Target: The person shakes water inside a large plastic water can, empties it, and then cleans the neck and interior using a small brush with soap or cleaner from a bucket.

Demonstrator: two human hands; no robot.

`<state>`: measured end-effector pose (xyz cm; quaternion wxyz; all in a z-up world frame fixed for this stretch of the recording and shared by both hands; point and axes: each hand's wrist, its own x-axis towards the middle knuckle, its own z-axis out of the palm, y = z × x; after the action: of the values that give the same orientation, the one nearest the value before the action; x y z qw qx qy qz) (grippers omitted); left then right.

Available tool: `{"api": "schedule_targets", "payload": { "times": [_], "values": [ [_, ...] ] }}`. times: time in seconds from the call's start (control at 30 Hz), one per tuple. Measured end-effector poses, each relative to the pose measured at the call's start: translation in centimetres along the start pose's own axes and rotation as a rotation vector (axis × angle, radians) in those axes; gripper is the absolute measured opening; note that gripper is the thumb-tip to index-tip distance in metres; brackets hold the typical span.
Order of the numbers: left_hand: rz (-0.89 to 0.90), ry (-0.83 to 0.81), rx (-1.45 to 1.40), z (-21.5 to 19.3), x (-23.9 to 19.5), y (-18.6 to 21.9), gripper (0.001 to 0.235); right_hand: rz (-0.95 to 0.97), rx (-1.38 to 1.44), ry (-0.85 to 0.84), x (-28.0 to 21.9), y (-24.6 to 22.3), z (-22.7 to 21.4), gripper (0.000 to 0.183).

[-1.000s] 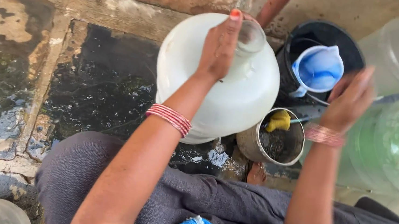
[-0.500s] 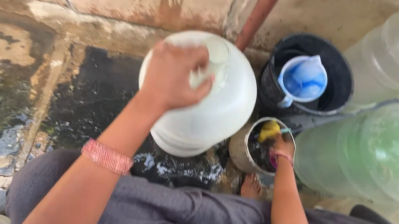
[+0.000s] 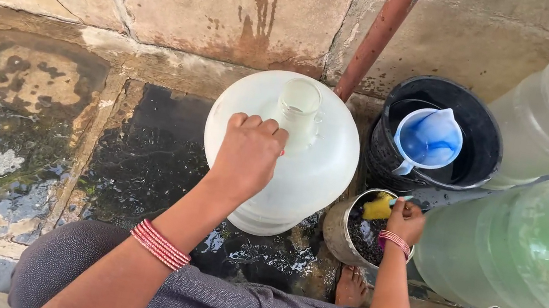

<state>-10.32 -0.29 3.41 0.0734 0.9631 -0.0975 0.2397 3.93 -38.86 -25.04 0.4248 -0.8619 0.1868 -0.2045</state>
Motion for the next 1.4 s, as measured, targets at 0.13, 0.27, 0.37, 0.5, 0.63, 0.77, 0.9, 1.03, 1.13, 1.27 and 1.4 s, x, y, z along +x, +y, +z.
{"api": "schedule_targets", "payload": {
  "times": [0.13,0.27,0.37,0.5,0.63,0.77,0.9,1.03,1.13,1.27,1.4],
  "values": [
    [0.009,0.031,-0.015,-2.1,0.4,1.3,0.010,-0.310,-0.319,0.286,-0.7,-3.3,-2.2,0.027],
    [-0.028,0.180,-0.117,-4.4,1.7,1.4,0.004,-0.552,-0.249,0.305,-0.7,-3.0,-2.9,0.024],
    [-0.037,0.331,-0.160,-3.9,3.2,0.2,0.007,-0.547,-0.144,0.184,-0.8,-0.7,-1.6,0.028],
    [-0.089,0.412,-0.286,-0.9,4.9,-1.2,0.016,-0.363,-0.387,-0.027,-0.4,0.0,-1.6,0.031],
    [-0.195,0.347,-0.585,1.8,5.9,-2.7,0.024,-0.575,-0.192,0.047,2.2,-4.0,-3.1,0.032],
    [-0.336,0.220,-0.856,2.8,6.8,-4.0,0.020,-0.642,-0.114,0.077,4.9,-16.4,-7.5,0.032],
    [-0.422,0.135,-1.037,3.4,6.8,-4.4,0.019,-0.783,0.308,-0.177,3.8,-29.5,-13.5,0.028],
    [-0.368,0.208,-1.101,5.0,6.6,-4.8,0.016,-0.763,0.648,-0.410,1.0,-39.0,-15.9,0.023],
    [-0.327,0.326,-1.374,6.7,7.2,-5.5,0.033,-0.836,0.734,-0.469,-1.2,-43.7,-14.7,0.020],
    [-0.571,0.123,-1.693,7.2,7.3,-6.3,0.043,-0.967,0.540,-0.463,-5.4,-47.1,-10.7,0.018],
    [-0.558,0.121,-1.731,6.3,6.5,-5.3,0.052,-1.068,0.333,-0.509,-7.8,-46.4,-6.9,0.015]
  ]
}}
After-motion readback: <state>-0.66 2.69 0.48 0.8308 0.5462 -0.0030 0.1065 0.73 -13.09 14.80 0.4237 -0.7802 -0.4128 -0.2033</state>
